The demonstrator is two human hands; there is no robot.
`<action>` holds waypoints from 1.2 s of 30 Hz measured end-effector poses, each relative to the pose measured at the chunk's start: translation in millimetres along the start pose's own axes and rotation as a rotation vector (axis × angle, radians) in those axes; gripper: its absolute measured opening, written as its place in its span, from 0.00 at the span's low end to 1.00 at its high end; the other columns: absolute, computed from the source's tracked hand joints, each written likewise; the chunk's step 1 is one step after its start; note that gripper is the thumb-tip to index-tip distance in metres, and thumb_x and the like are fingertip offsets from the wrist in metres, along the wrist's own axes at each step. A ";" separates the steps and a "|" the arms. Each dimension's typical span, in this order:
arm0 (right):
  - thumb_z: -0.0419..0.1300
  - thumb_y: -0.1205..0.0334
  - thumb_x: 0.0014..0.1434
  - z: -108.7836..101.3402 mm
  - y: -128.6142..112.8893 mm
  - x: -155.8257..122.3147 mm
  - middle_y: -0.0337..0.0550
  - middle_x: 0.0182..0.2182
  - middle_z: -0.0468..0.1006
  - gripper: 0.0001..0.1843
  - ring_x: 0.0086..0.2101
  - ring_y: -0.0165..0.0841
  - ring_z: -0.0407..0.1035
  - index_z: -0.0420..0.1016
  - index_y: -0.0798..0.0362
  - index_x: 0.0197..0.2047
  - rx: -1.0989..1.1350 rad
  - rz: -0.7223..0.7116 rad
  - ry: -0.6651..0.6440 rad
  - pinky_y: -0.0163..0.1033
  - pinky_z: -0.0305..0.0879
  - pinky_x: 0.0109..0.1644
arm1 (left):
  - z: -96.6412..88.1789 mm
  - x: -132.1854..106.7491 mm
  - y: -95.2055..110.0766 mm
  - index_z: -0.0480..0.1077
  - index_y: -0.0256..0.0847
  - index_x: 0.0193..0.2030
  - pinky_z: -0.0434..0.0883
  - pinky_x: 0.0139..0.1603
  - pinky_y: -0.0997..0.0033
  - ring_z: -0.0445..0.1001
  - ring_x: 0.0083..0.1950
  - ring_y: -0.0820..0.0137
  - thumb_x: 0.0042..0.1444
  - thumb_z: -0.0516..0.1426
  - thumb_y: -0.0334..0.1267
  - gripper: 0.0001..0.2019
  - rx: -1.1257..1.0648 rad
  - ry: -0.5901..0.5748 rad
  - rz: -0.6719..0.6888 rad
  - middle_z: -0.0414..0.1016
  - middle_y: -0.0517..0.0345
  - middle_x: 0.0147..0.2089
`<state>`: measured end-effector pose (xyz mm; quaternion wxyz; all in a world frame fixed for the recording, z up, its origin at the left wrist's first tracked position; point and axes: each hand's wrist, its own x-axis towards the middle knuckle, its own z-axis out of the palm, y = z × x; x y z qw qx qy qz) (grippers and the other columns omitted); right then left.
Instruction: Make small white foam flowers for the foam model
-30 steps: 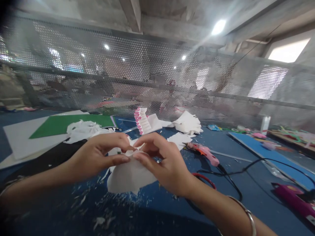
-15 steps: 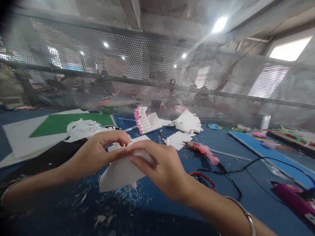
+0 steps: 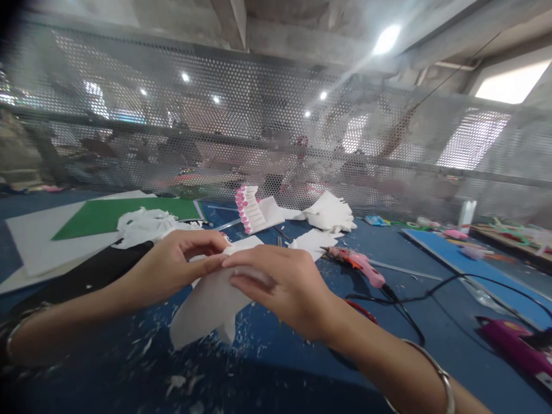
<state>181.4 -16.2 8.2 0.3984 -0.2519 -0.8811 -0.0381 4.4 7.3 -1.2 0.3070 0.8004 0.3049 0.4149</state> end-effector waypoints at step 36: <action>0.58 0.65 0.52 -5.8 3.1 0.7 0.31 0.21 0.75 0.03 0.18 0.18 0.63 0.70 0.54 0.28 -0.124 0.003 -0.004 0.23 0.60 0.23 | 2.2 1.9 -3.8 0.71 0.37 0.30 0.63 0.29 0.83 0.66 0.28 0.80 0.51 0.55 0.32 0.04 0.058 -0.033 0.179 0.72 0.62 0.27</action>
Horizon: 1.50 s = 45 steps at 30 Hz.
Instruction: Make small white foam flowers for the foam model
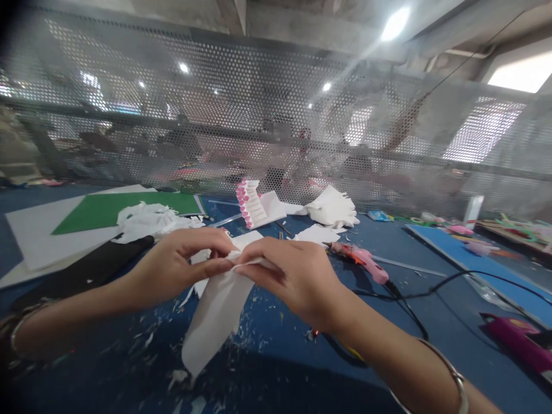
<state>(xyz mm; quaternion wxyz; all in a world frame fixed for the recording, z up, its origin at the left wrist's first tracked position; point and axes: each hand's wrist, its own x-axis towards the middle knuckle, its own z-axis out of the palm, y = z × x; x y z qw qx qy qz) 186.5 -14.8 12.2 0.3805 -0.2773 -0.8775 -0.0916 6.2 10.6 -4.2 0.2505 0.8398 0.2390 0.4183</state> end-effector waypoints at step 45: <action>0.56 0.67 0.54 11.3 -9.0 -13.2 0.34 0.25 0.71 0.03 0.25 0.19 0.67 0.64 0.52 0.32 0.430 0.017 0.028 0.23 0.63 0.29 | -2.9 -6.5 8.4 0.71 0.37 0.33 0.68 0.39 0.73 0.71 0.37 0.73 0.49 0.55 0.25 0.07 0.089 0.208 0.435 0.75 0.54 0.33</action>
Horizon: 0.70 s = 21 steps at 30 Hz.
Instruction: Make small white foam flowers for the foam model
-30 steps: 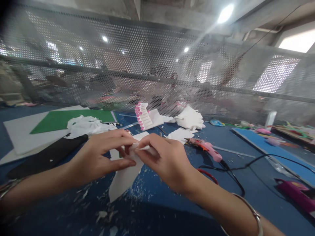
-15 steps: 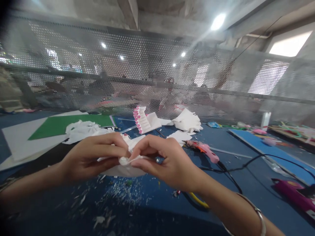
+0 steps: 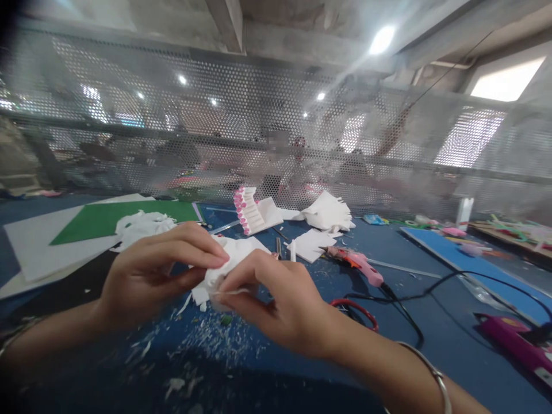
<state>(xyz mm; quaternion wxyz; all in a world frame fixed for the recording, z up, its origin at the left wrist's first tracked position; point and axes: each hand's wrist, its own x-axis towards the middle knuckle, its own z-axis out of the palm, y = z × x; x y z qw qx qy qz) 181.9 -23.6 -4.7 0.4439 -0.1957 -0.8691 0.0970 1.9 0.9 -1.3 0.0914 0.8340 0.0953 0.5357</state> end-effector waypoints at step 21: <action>0.53 0.72 0.53 2.8 3.0 -4.9 0.34 0.33 0.74 0.13 0.32 0.23 0.69 0.60 0.49 0.41 -0.280 -0.057 -0.008 0.26 0.66 0.36 | 12.8 -9.2 5.2 0.68 0.36 0.42 0.68 0.42 0.75 0.72 0.40 0.72 0.52 0.54 0.30 0.10 0.156 -0.053 -0.132 0.75 0.54 0.41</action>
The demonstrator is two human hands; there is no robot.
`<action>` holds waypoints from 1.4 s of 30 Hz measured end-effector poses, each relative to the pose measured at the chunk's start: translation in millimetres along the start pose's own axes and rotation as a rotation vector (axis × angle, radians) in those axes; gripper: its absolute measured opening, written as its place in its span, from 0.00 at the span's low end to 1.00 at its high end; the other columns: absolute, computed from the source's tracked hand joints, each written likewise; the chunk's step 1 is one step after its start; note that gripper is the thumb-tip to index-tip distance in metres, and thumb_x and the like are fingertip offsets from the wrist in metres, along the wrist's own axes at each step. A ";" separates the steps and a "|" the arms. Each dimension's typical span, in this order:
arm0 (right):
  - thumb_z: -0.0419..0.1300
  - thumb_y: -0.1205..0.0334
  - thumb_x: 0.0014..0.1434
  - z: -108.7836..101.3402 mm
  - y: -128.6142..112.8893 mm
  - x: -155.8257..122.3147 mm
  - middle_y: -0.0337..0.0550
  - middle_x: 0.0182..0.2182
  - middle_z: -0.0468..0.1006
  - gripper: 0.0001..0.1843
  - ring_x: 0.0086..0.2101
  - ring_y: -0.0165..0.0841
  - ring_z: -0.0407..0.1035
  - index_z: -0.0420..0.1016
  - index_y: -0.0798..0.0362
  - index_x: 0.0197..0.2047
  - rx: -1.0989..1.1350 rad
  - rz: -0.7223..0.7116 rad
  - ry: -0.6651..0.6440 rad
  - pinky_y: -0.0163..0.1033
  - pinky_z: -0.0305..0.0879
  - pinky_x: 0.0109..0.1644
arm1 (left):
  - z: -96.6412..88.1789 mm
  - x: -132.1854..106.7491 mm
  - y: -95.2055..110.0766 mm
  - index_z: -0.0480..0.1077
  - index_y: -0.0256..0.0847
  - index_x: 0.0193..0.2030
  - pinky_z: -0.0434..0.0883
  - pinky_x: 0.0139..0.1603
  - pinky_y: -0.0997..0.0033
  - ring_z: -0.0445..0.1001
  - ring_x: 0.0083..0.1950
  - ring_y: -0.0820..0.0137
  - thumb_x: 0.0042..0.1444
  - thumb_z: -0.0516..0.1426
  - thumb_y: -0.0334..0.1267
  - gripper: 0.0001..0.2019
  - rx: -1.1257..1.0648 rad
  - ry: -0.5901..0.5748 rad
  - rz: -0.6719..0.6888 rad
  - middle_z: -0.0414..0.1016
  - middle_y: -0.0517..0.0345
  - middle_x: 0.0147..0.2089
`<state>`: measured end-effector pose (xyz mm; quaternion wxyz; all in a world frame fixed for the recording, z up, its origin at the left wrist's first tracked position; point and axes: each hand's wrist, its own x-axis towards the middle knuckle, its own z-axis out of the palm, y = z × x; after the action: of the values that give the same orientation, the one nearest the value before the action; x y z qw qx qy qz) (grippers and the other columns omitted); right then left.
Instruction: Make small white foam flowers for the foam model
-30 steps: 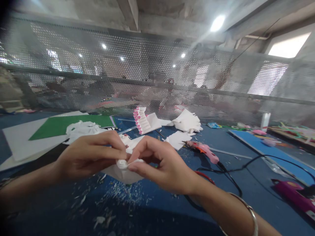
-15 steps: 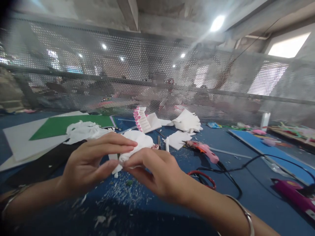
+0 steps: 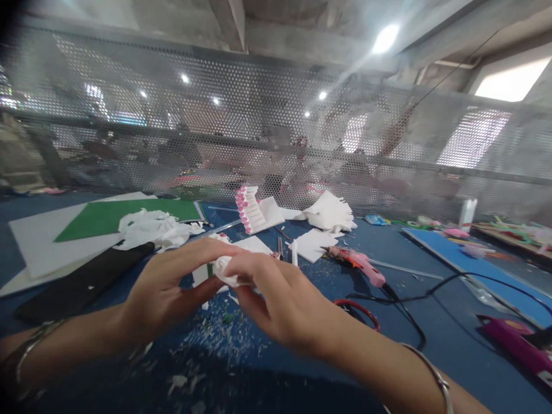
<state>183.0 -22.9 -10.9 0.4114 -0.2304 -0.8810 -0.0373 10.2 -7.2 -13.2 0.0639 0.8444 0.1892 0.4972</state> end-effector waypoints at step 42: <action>0.49 0.67 0.56 2.2 -6.7 10.2 0.32 0.17 0.58 0.10 0.19 0.21 0.52 0.56 0.52 0.24 0.037 0.011 0.015 0.28 0.50 0.22 | 8.7 -7.2 -5.1 0.62 0.39 0.42 0.66 0.32 0.76 0.68 0.34 0.74 0.59 0.43 0.32 0.09 -0.183 -0.104 -0.094 0.71 0.56 0.37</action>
<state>172.8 -24.5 -4.0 0.4223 -0.2271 -0.8773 -0.0203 13.3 -4.5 -24.9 0.1738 0.8498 0.1787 0.4644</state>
